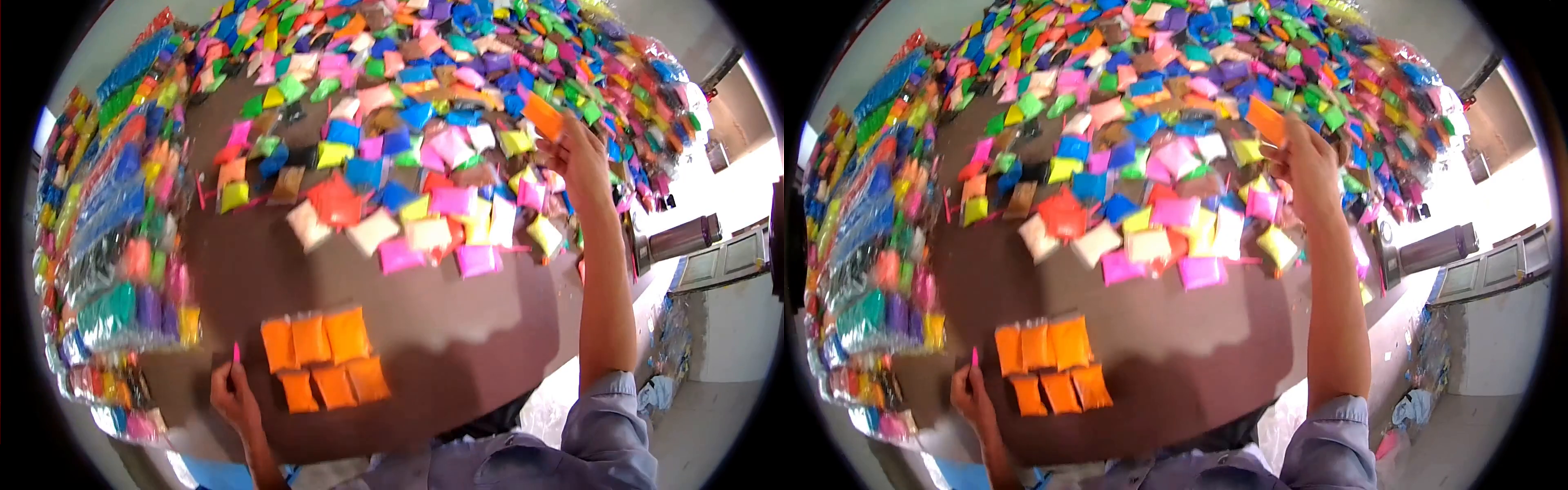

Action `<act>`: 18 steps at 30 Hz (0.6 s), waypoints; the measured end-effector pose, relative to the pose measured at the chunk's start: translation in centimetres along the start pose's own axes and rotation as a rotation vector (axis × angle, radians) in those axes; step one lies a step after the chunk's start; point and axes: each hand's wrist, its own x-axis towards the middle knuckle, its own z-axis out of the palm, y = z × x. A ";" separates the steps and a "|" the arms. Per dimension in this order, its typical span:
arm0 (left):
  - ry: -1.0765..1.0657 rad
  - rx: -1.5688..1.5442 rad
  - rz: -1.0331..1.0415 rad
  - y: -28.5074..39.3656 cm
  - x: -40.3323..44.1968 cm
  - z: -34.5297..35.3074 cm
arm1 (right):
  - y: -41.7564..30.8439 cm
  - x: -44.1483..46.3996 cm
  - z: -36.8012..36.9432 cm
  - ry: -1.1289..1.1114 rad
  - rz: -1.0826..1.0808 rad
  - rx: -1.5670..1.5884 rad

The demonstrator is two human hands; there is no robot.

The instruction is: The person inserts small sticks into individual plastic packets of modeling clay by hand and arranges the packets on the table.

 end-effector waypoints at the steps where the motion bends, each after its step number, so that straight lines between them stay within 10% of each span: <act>1: -0.001 0.047 0.044 0.4 0.1 -0.2 | 0.1 -2.4 -1.3 0.023 0.051 0.046; 9: -0.045 -0.108 -0.050 0.3 0.1 -0.2 | 6.3 -22.6 -4.4 0.025 0.485 0.183; 18: -0.048 -0.172 0.051 0.1 0.4 0.7 | 8.8 -29.9 -4.2 -0.250 0.407 0.244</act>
